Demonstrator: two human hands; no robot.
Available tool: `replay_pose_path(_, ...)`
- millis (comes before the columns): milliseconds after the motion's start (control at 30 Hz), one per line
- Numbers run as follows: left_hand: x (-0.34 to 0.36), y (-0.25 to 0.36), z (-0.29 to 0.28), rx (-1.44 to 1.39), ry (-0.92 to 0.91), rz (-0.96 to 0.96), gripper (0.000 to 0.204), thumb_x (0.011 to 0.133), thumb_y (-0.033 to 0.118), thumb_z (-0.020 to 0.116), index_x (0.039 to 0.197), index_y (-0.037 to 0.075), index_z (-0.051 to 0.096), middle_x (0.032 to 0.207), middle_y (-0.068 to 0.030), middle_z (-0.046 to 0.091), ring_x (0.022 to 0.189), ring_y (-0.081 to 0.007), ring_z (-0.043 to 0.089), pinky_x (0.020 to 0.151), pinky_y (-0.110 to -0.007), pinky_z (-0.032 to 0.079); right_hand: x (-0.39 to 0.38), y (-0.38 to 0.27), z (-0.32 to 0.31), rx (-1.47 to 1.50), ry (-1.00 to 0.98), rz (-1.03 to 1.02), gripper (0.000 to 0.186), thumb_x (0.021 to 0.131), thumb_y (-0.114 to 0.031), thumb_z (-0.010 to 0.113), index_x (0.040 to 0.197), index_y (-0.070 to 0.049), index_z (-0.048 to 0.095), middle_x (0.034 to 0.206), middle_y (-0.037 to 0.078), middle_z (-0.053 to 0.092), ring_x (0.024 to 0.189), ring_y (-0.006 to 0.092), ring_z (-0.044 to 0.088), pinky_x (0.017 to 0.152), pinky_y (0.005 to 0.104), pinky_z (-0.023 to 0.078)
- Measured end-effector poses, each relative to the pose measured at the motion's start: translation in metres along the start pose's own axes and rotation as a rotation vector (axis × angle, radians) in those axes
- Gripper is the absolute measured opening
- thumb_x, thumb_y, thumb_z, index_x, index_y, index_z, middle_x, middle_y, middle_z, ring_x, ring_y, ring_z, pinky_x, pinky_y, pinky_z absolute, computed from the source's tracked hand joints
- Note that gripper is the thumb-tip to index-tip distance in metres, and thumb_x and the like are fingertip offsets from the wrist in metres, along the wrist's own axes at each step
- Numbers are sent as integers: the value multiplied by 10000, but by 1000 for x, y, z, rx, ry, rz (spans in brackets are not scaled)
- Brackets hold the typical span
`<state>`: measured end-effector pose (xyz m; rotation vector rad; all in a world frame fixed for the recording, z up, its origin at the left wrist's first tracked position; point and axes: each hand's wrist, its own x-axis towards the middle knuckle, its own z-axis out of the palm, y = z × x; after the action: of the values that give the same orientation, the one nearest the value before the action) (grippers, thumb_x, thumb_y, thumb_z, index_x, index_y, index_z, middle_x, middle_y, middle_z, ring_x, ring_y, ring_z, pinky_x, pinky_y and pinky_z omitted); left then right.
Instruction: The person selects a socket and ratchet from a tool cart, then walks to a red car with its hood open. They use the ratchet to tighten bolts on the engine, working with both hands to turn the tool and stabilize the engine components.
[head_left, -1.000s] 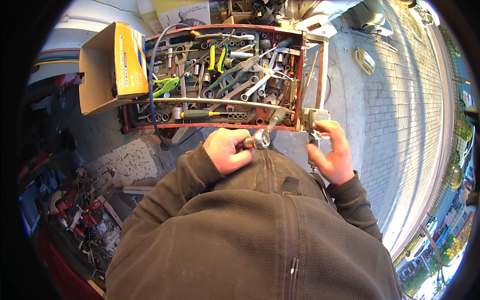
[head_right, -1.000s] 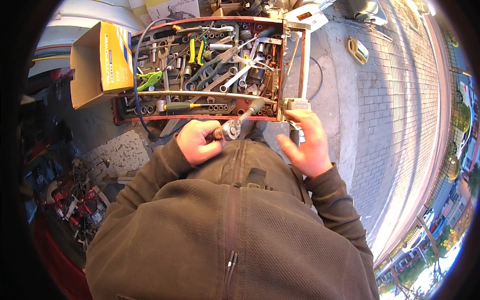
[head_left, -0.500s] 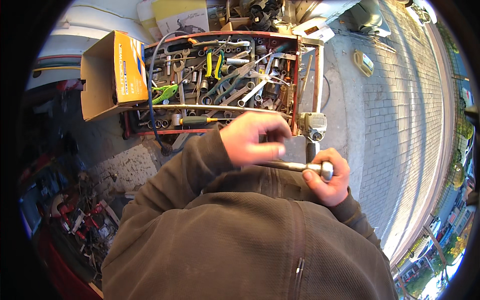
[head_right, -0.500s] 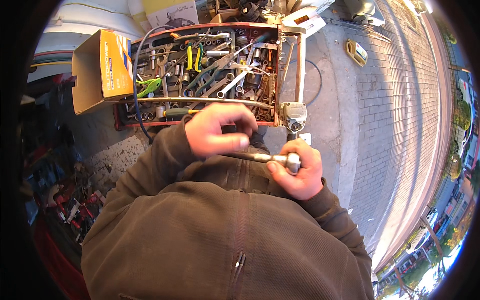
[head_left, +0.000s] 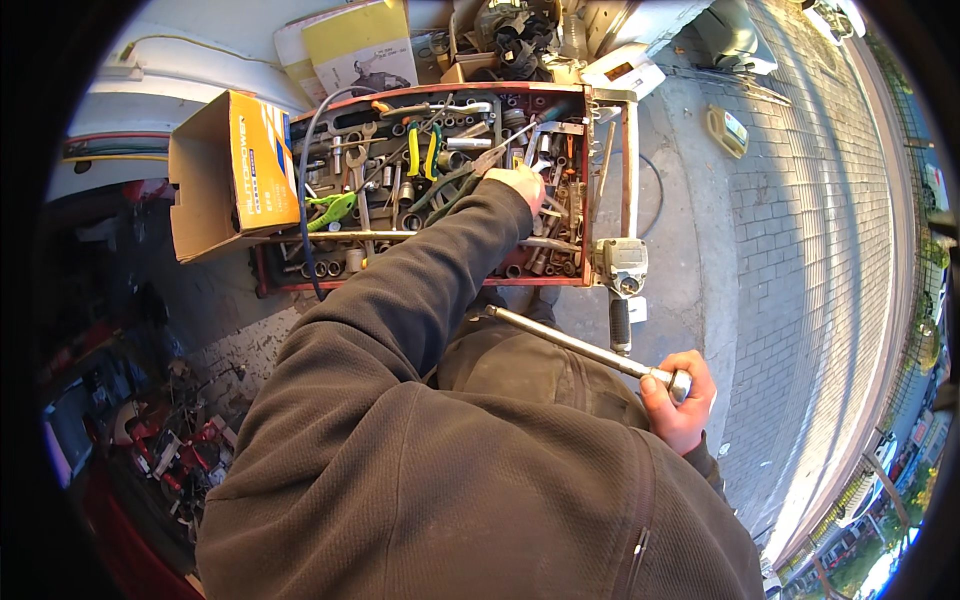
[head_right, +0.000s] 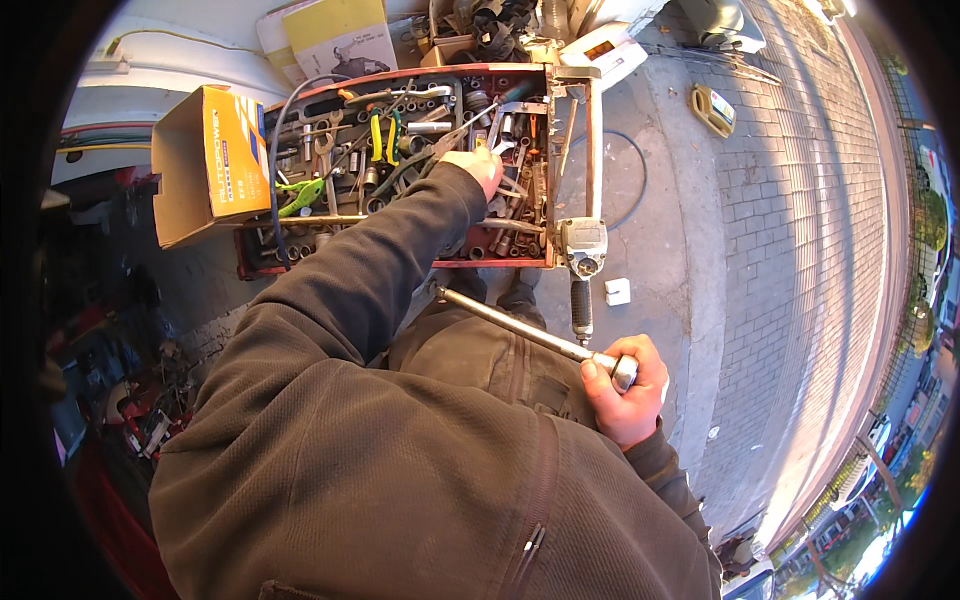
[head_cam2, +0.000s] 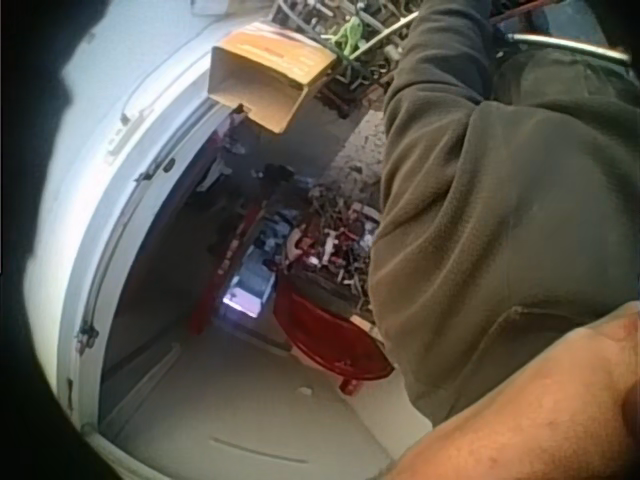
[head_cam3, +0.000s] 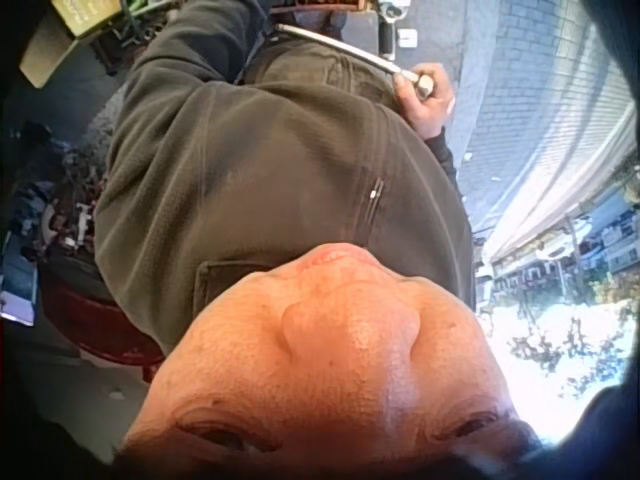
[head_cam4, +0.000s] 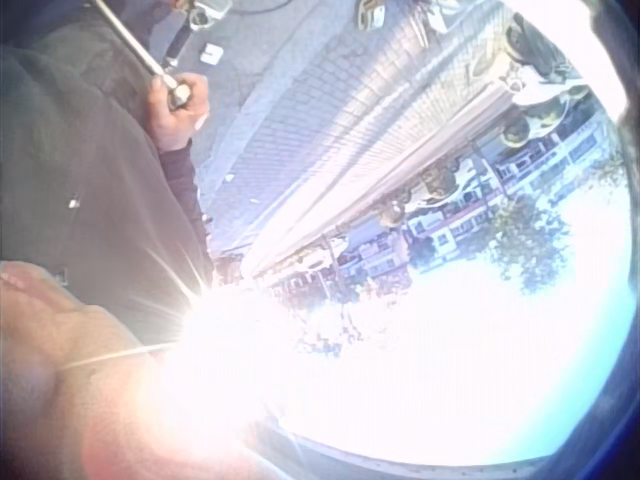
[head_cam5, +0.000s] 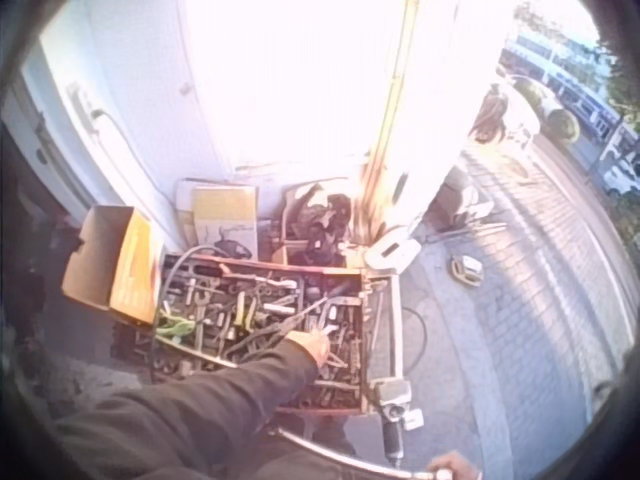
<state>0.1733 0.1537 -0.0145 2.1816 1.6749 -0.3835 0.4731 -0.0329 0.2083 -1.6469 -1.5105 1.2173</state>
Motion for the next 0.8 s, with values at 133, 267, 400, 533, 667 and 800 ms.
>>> replay_pose_path(133,-13,0,0,-22,56,176,184,1008,117,609,1108,44,745,1051,-167,768,935,-359,792,801,-470,646,-3,4,-4,30,12,29,257,886,-166,845,932,-52,619,783,0,613,695,95,514,637,296,436)
replay_pose_path(267,-40,-8,-17,-183,116,252,132,980,188,665,1023,74,716,988,-193,773,911,-419,773,805,-527,624,-1,8,-7,34,29,20,256,885,-162,844,938,-48,621,806,4,621,720,97,525,651,297,445)
replay_pose_path(400,-56,-37,-35,-555,415,41,152,974,207,635,1008,74,700,848,-239,743,874,-428,771,819,-559,611,0,10,-9,43,26,49,247,885,-146,839,942,-44,622,814,5,624,730,97,531,658,297,450)
replay_pose_path(533,-50,-93,-55,-1477,489,-161,167,1011,93,574,1013,32,729,757,-13,680,665,-100,615,612,-287,501,-1,11,-6,83,13,144,227,886,-120,829,938,-42,622,814,7,623,732,96,533,664,297,453)
replay_pose_path(667,-47,-101,-55,-1409,392,-299,185,1010,192,657,997,22,728,794,-37,708,695,-127,649,653,-314,527,-2,12,1,51,1,114,210,897,-104,819,925,-43,620,813,0,618,736,86,526,666,285,446)
replay_pose_path(800,-30,-57,-30,-1202,178,-317,222,1009,254,707,1010,33,723,809,-46,714,728,-150,667,692,-347,555,-2,10,6,64,-29,122,207,900,-95,817,923,-44,618,813,-9,608,738,78,511,664,281,439)
